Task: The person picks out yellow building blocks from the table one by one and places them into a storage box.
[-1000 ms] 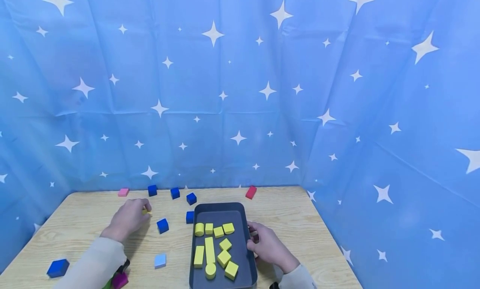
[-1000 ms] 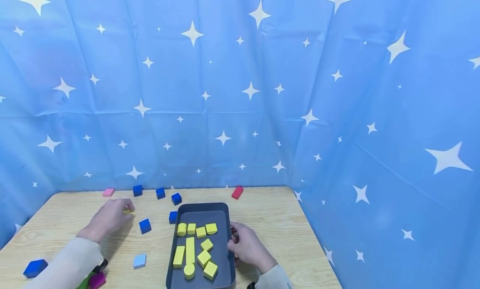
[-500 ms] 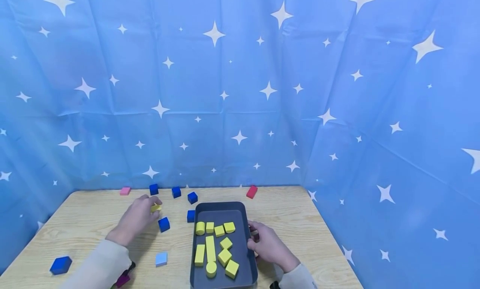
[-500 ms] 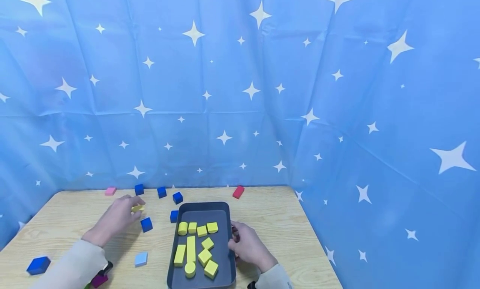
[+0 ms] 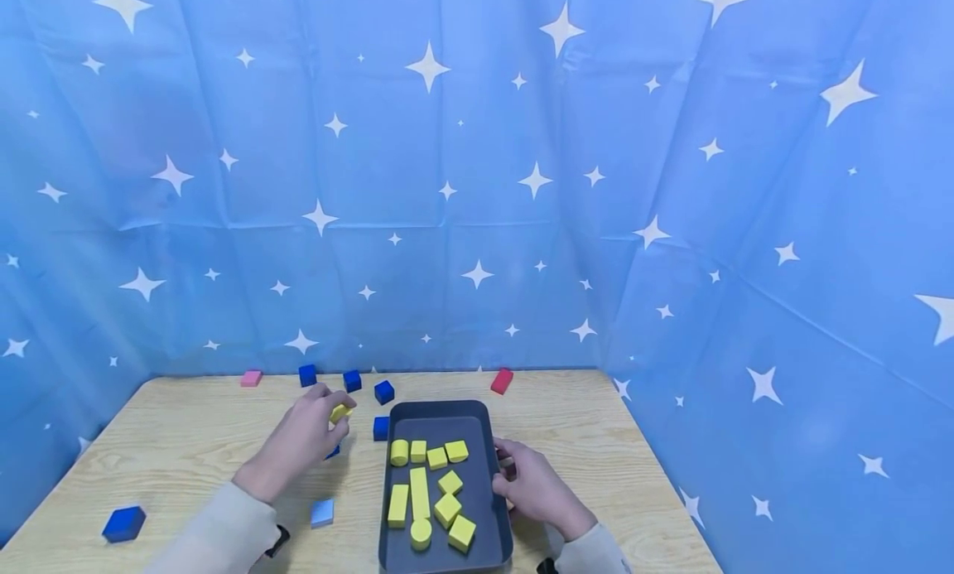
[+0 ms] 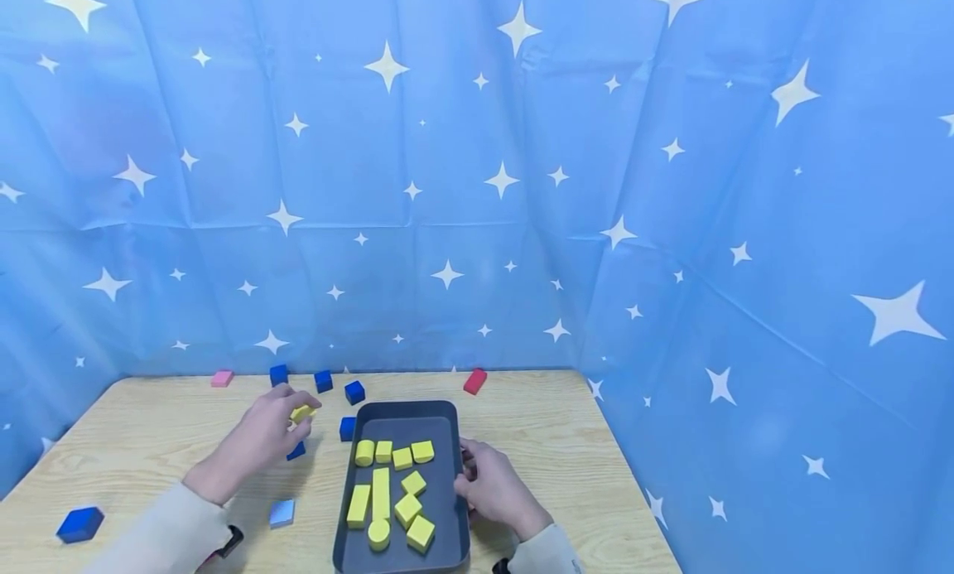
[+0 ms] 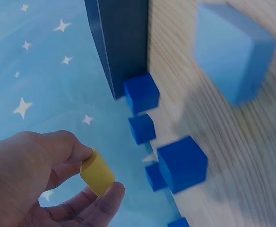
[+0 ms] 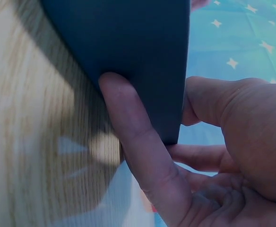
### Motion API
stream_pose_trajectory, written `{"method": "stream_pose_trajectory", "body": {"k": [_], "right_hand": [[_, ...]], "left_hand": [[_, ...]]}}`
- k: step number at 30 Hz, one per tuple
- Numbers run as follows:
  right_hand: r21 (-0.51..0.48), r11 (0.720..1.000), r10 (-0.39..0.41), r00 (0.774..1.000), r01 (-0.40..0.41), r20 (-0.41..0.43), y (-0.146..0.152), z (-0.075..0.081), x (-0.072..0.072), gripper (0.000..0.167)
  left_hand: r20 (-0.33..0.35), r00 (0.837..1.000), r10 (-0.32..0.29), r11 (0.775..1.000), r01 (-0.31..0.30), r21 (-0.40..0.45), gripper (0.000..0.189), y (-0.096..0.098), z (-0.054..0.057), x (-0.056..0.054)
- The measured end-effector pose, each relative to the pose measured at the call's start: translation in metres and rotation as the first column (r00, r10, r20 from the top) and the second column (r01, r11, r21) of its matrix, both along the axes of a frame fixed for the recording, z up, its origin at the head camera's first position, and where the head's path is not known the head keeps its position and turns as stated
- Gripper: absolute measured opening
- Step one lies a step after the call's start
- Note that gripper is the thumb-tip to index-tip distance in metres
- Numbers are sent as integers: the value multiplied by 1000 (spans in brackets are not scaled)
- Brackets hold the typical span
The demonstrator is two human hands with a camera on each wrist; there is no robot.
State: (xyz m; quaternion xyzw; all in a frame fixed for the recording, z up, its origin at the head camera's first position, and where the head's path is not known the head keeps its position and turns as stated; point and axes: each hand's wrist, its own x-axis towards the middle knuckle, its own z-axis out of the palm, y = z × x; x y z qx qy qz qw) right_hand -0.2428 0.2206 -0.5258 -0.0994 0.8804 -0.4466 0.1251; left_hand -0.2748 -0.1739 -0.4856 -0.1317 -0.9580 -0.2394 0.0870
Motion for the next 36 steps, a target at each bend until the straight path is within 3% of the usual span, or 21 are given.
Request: {"method": "stream_pose_trajectory", "body": {"k": [15, 21, 25, 28, 36], "right_hand": [[4, 1000, -1, 1000, 1, 4, 1, -4, -1, 70], [9, 1000, -1, 1000, 1, -6, 1, -3, -1, 70], [7, 1000, 2, 1000, -2, -8, 1, -2, 0, 69], [1, 1000, 3, 1000, -3, -8, 1, -1, 0, 69], [3, 1000, 6, 1000, -6, 2, 1, 0, 0, 69]], "left_hand": [[-26, 997, -72, 997, 72, 31, 22, 38, 10, 14], [-31, 990, -137, 990, 138, 35, 20, 60, 11, 23], [-75, 975, -210, 977, 212, 12, 20, 75, 12, 29], [-104, 954, -281, 959, 283, 7, 19, 86, 12, 33], [-65, 908, -414, 910, 415, 2, 24, 115, 8, 44]]}}
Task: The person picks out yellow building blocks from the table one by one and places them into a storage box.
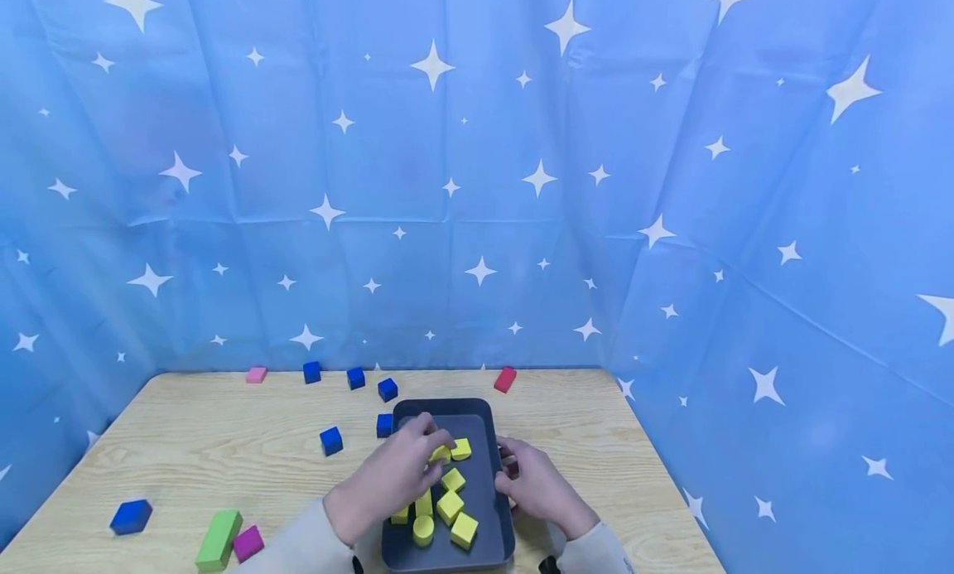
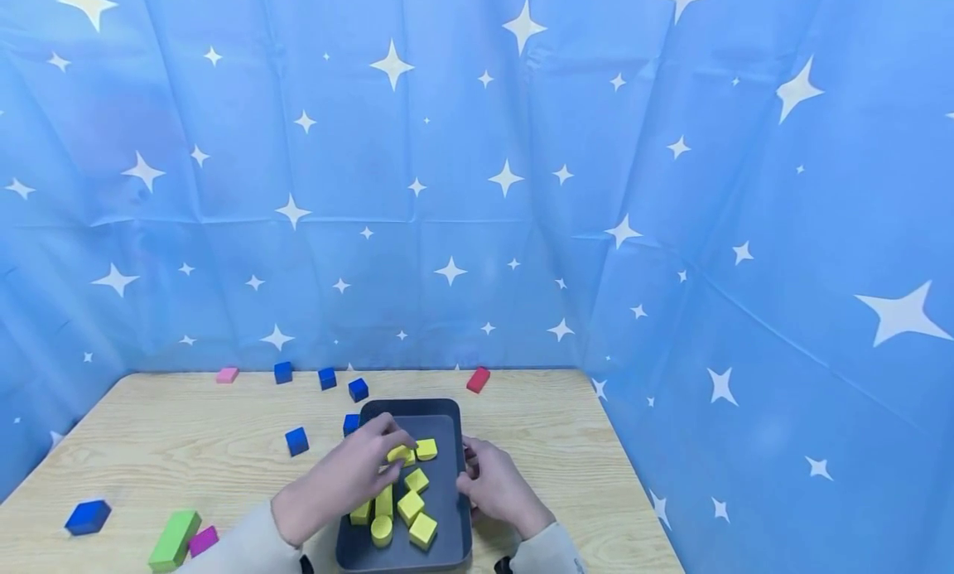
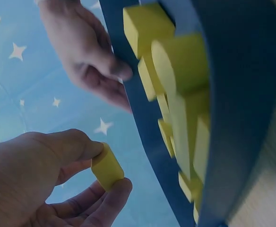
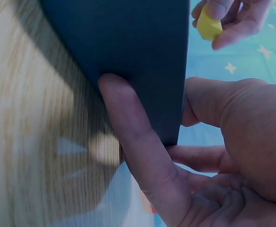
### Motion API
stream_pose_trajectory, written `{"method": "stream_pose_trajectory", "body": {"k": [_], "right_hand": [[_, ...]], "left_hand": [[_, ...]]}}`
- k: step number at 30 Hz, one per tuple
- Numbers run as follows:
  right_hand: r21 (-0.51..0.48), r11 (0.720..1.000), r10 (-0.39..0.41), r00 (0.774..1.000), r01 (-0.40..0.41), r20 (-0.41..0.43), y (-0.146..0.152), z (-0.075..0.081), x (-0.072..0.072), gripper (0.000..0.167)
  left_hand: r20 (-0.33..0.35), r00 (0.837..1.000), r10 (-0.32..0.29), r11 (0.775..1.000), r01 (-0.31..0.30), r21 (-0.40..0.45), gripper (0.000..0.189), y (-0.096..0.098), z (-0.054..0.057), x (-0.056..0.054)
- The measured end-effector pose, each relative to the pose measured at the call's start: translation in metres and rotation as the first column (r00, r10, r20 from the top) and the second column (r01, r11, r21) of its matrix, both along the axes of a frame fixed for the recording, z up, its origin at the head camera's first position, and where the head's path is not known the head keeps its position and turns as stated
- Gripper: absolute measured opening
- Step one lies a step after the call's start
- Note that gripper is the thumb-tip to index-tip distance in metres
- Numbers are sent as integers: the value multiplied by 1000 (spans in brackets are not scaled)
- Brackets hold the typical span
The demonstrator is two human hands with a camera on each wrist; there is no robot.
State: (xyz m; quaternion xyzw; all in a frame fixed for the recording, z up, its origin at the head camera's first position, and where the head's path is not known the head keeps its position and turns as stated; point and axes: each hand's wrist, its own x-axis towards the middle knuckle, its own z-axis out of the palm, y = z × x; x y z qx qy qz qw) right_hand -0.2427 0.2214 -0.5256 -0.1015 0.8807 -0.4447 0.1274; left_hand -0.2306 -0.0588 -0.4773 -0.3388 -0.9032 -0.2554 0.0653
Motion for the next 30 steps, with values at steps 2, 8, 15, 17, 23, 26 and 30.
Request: {"method": "stream_pose_trajectory", "body": {"k": [2, 8, 15, 17, 23, 26, 30], "right_hand": [[2, 1000, 2, 1000, -2, 4, 1, 0, 0, 70], [5, 1000, 7, 1000, -7, 11, 2, 0, -1, 70], [-3, 1000, 13, 1000, -13, 16, 1, 2, -2, 70], [-13, 1000, 16, 1000, -16, 19, 1, 2, -1, 70], [-23, 1000, 19, 1000, -19, 23, 2, 1, -2, 71], [-16, 1000, 19, 1000, -19, 25, 2, 0, -3, 71], [-11, 1000, 18, 1000, -18, 24, 3, 0, -3, 70]], "left_hand": [[-2, 1000, -18, 1000, 18, -22, 25, 7, -2, 3], [24, 999, -33, 995, 35, -94, 25, 28, -7, 8], [38, 998, -54, 986, 59, -156, 24, 41, -13, 11], [46, 998, -53, 984, 60, -166, 25, 44, -14, 12], [80, 996, -46, 982, 60, -179, 25, 51, -18, 12], [92, 995, -44, 982, 60, -176, 25, 53, -21, 12], [113, 993, -26, 981, 47, -187, 27, 54, -22, 12]]}}
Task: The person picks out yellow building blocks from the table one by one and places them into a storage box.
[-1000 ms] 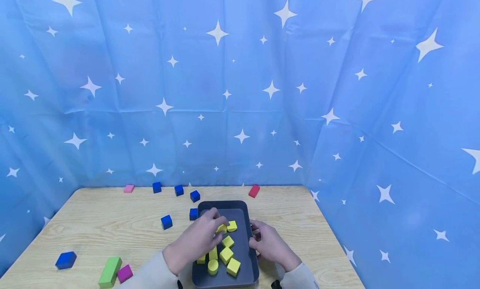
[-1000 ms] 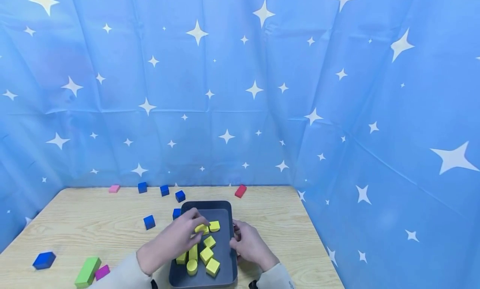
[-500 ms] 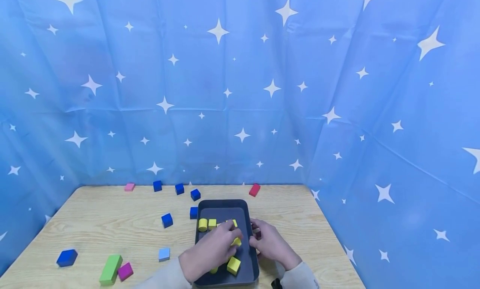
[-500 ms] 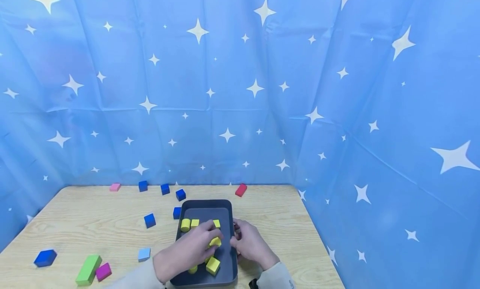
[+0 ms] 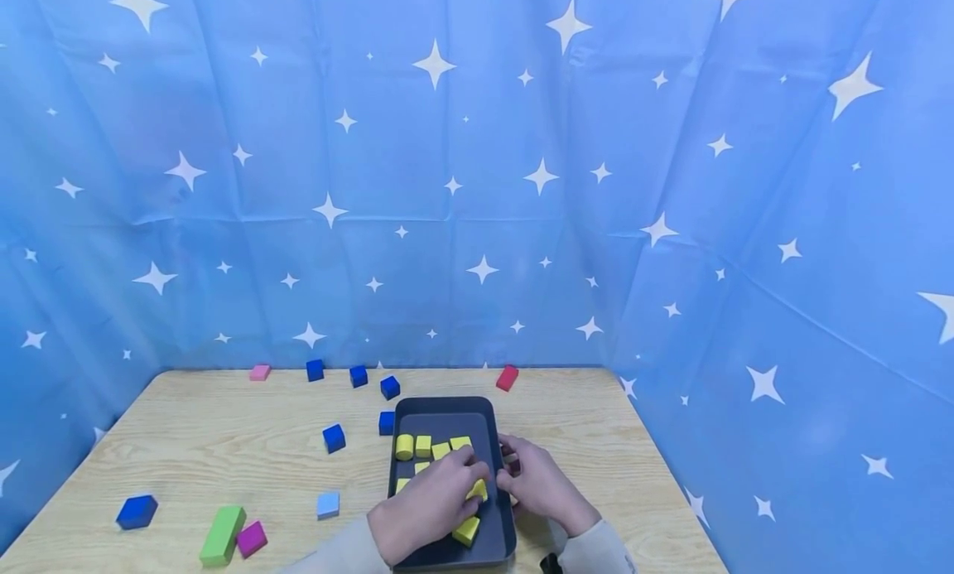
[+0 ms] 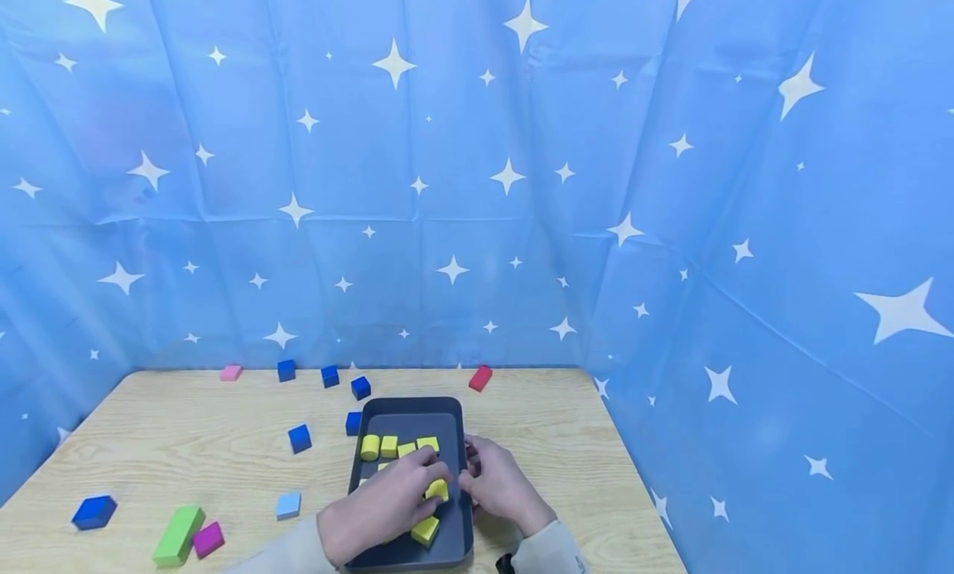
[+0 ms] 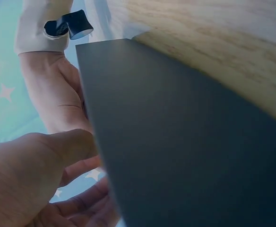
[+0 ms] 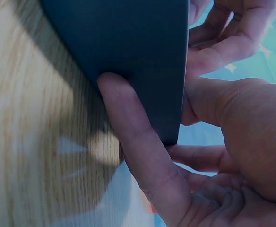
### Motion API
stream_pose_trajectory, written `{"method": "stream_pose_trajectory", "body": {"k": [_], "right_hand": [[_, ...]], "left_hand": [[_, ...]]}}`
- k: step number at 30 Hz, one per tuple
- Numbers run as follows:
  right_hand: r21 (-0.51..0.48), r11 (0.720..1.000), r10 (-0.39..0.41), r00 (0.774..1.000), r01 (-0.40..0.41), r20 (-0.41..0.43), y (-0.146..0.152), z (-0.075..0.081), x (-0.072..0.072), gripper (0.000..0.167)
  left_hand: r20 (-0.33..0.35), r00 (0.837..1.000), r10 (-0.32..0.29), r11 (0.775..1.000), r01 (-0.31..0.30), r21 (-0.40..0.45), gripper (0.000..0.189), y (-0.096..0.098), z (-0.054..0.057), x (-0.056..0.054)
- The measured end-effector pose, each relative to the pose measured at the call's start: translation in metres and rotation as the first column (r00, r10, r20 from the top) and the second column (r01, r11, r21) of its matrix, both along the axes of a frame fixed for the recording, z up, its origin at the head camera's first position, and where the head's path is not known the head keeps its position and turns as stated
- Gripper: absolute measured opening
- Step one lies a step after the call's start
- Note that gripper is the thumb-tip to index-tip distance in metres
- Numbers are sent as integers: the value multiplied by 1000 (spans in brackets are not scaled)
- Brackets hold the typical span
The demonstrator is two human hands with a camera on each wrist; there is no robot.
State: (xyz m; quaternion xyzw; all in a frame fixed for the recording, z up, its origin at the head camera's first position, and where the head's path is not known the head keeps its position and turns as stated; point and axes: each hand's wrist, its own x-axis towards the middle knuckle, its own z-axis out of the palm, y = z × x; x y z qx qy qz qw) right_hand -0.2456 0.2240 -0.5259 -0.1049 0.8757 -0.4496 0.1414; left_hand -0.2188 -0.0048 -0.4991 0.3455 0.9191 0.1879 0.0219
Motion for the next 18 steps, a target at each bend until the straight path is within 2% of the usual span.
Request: {"method": "stream_pose_trajectory", "body": {"k": [4, 7, 13, 18], "right_hand": [[2, 1000, -1, 1000, 1, -4, 1, 1, 1, 69], [-3, 1000, 4, 1000, -4, -10, 0, 0, 1, 69], [-23, 1000, 7, 1000, -7, -4, 0, -1, 1, 70], [-25, 1000, -2, 1000, 2, 7, 1, 0, 1, 70]], "left_hand": [[-2, 1000, 11, 1000, -11, -14, 30, -2, 0, 2], [-29, 999, 14, 1000, -14, -5, 30, -7, 2, 4], [-94, 996, 9, 997, -2, 74, 22, -20, 4, 6], [-77, 996, 39, 992, -29, 126, 22, -34, 3, 5]]}}
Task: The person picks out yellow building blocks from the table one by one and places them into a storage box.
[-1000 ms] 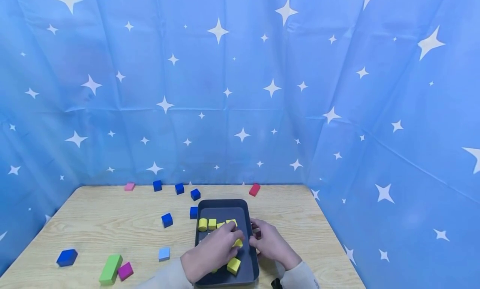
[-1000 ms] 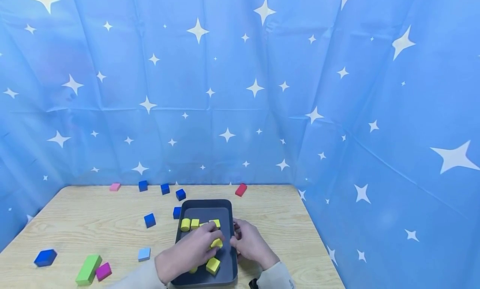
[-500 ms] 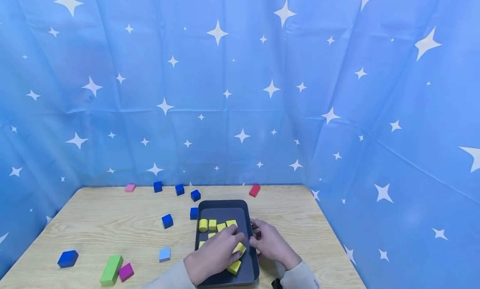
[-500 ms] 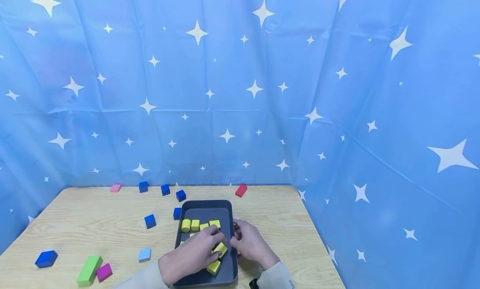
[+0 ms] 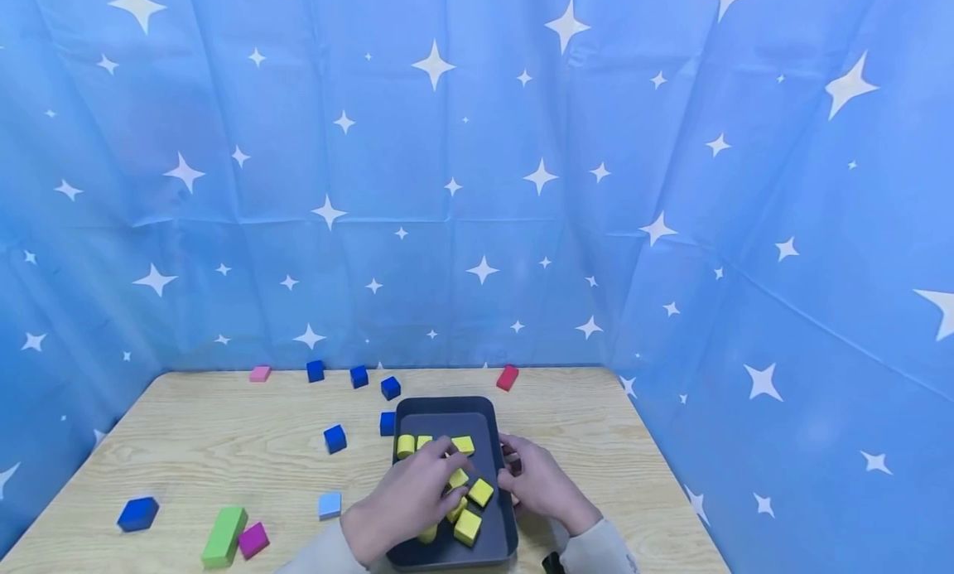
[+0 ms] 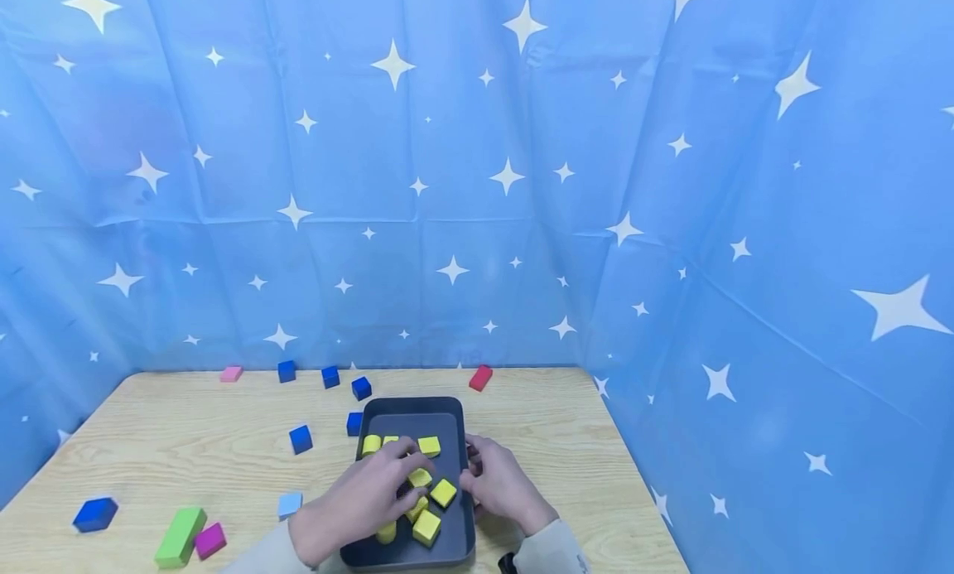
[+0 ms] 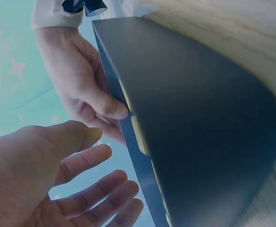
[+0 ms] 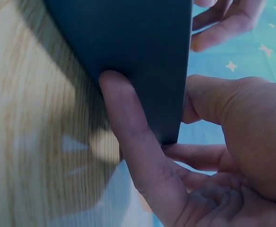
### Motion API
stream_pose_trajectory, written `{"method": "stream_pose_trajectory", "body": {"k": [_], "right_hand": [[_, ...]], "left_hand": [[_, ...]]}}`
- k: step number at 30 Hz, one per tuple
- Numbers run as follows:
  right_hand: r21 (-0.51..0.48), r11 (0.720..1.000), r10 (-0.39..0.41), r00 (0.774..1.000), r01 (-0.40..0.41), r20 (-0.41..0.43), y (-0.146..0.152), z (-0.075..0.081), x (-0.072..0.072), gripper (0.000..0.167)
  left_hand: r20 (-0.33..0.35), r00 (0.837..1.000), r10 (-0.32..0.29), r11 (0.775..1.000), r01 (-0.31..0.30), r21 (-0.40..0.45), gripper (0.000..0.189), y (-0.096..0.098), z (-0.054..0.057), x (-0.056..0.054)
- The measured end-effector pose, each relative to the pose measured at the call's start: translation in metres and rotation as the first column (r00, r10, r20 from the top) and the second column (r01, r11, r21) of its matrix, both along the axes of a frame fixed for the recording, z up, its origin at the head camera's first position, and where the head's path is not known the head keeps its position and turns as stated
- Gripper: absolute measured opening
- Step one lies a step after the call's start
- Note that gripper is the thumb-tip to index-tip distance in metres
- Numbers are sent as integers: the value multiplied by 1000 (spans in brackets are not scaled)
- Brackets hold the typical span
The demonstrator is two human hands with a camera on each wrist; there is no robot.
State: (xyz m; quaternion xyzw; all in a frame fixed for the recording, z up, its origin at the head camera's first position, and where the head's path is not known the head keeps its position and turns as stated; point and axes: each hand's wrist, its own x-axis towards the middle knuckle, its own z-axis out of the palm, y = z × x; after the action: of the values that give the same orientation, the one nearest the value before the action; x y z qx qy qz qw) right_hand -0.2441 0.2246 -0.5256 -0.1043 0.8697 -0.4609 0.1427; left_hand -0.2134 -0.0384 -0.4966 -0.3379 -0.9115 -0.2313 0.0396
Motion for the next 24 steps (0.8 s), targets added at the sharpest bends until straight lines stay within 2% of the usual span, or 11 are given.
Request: {"method": "stream_pose_trajectory", "body": {"k": [6, 10, 13, 16, 20, 22, 24], "right_hand": [[14, 1000, -14, 1000, 14, -17, 3, 1, 2, 68], [9, 1000, -26, 1000, 26, -8, 7, 3, 5, 66], [-3, 1000, -27, 1000, 26, -8, 8, 3, 7, 65], [0, 1000, -25, 999, 25, -21, 10, 2, 8, 64], [17, 1000, -18, 999, 18, -35, 13, 0, 10, 64], [24, 1000, -9, 999, 10, -46, 15, 0, 11, 64], [22, 1000, 4, 999, -3, -54, 17, -1, 11, 63]], "left_hand": [[29, 998, 62, 998, -62, 24, 26, -17, 1, 1], [44, 994, 104, 992, -107, 62, 26, -30, -4, 1], [28, 988, 150, 985, -151, 80, 25, -42, -8, 0], [46, 976, 213, 973, -216, 84, 25, -55, -8, 0], [111, 946, 305, 945, -315, 85, 26, -74, -8, 3], [118, 933, 340, 933, -350, 82, 28, -85, -8, 5], [105, 929, 355, 928, -364, 78, 29, -95, -9, 5]]}}
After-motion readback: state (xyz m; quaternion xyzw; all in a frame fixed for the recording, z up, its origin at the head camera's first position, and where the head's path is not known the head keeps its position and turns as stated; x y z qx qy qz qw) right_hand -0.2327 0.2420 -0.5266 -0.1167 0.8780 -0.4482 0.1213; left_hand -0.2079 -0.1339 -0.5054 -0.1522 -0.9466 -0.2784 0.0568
